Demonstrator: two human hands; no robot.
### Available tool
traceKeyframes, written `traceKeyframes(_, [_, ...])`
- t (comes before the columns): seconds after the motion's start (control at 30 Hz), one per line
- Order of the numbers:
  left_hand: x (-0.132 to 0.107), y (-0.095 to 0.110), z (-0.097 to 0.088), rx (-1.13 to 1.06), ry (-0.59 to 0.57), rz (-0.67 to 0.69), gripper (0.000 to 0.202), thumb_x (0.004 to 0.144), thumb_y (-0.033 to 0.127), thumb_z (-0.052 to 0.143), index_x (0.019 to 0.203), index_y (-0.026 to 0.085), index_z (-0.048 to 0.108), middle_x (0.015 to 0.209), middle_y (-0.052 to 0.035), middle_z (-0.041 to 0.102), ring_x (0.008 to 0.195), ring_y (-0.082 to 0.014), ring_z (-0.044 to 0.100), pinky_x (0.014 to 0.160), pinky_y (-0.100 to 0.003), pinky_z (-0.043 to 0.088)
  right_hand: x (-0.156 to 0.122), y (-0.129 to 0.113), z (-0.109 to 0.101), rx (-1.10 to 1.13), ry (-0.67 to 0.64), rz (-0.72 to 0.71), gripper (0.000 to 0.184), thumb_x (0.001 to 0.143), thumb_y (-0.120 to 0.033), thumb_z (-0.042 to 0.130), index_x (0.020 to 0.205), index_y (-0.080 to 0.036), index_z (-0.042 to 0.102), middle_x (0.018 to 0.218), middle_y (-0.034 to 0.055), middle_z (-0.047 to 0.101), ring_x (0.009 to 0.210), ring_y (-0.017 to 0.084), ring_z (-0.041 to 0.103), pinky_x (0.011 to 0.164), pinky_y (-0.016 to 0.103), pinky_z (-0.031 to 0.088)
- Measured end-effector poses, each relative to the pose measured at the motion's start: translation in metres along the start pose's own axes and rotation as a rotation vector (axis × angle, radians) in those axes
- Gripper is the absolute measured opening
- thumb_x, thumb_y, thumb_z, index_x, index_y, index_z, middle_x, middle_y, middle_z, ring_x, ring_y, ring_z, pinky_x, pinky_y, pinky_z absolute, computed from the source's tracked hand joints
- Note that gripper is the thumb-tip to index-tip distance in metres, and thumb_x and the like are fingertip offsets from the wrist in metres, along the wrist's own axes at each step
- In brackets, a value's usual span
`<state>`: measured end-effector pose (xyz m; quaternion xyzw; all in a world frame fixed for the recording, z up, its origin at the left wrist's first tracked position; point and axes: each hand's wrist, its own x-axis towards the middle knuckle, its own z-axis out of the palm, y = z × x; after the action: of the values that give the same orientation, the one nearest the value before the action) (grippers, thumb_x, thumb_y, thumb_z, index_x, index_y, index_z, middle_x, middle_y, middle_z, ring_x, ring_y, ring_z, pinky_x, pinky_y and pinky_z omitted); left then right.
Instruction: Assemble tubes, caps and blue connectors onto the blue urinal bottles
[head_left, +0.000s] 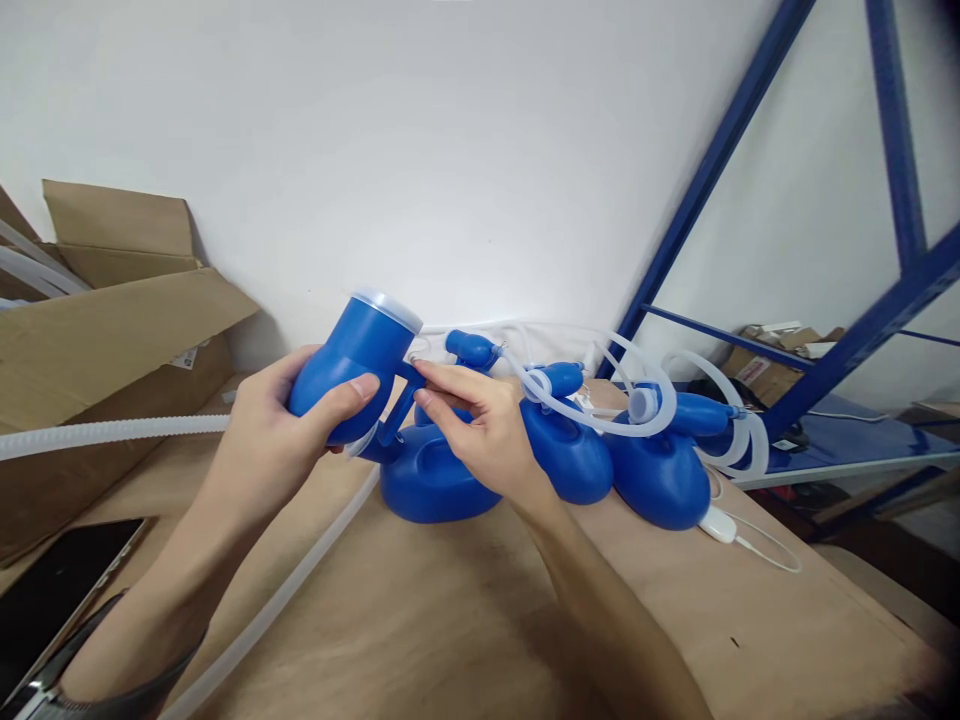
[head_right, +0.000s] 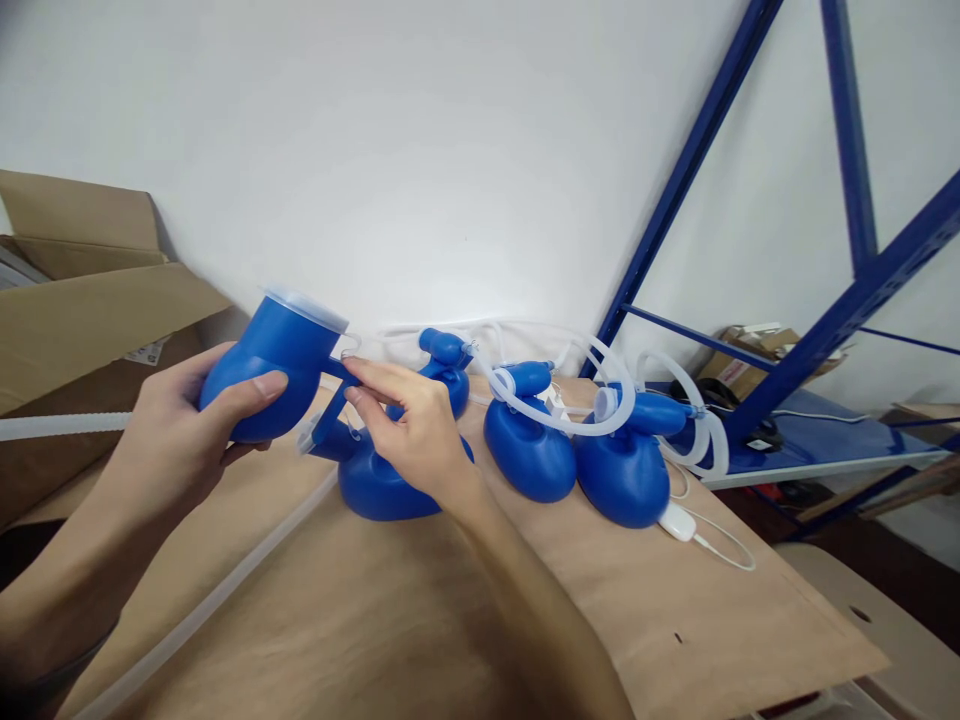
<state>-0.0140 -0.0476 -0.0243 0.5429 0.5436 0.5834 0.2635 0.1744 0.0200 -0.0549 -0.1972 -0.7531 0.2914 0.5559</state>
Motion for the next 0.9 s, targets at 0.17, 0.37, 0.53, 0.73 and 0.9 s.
traceKeyframes(0.17, [-0.001,0.003,0.000,0.037,-0.047,0.051,0.045,0.074,0.058,0.082,0.091,0.020,0.065,0.062,0.0050,0.058,0.049,-0.0110,0.054,0.042,-0.019,0.040,0.007,0.002,-0.013,0.193,-0.066,0.158,0.025,0.089,-0.038,0.077,0.109,-0.023,0.077,0.117,0.0059,0.078,0.104,0.023,0.076,0.096,0.040,0.063])
traceKeyframes(0.37, [-0.006,-0.002,0.012,-0.276,-0.320,-0.061,0.053,0.088,0.074,0.053,0.087,0.021,0.055,0.052,-0.0005,0.063,0.038,-0.0129,0.048,0.035,-0.022,0.030,0.009,0.001,-0.028,0.418,-0.225,0.198,0.087,0.069,-0.054,0.092,0.144,-0.034,0.052,0.138,0.0083,0.066,0.127,0.028,0.066,0.103,0.044,0.059])
traceKeyframes(0.53, [-0.010,-0.006,0.020,0.031,-0.254,-0.014,0.056,0.090,0.078,0.050,0.109,0.026,0.049,0.065,0.0020,0.066,0.049,-0.0192,0.060,0.042,-0.026,0.040,0.003,-0.002,-0.017,0.507,-0.329,0.358,0.119,0.067,-0.050,0.095,0.161,-0.038,0.024,0.145,0.0109,0.061,0.126,0.031,0.067,0.095,0.046,0.064])
traceKeyframes(0.73, [0.003,-0.015,-0.008,0.530,-0.469,0.101,0.057,0.097,0.072,0.037,0.087,0.024,0.066,0.086,-0.0075,0.073,0.072,-0.0238,0.067,0.066,-0.033,0.050,0.009,0.005,-0.031,0.272,-0.023,0.281,0.087,0.074,-0.043,0.091,0.147,-0.030,0.045,0.140,0.0096,0.064,0.122,0.028,0.068,0.098,0.043,0.063])
traceKeyframes(0.9, [0.018,-0.061,-0.018,0.949,-0.745,-0.116,0.048,0.064,0.066,0.076,0.087,0.023,0.072,0.091,-0.0116,0.077,0.082,-0.0345,0.071,0.065,-0.036,0.048,0.017,0.009,-0.058,0.172,0.158,0.168,0.079,0.071,-0.041,0.092,0.137,-0.030,0.050,0.135,0.0079,0.066,0.120,0.028,0.067,0.102,0.046,0.060])
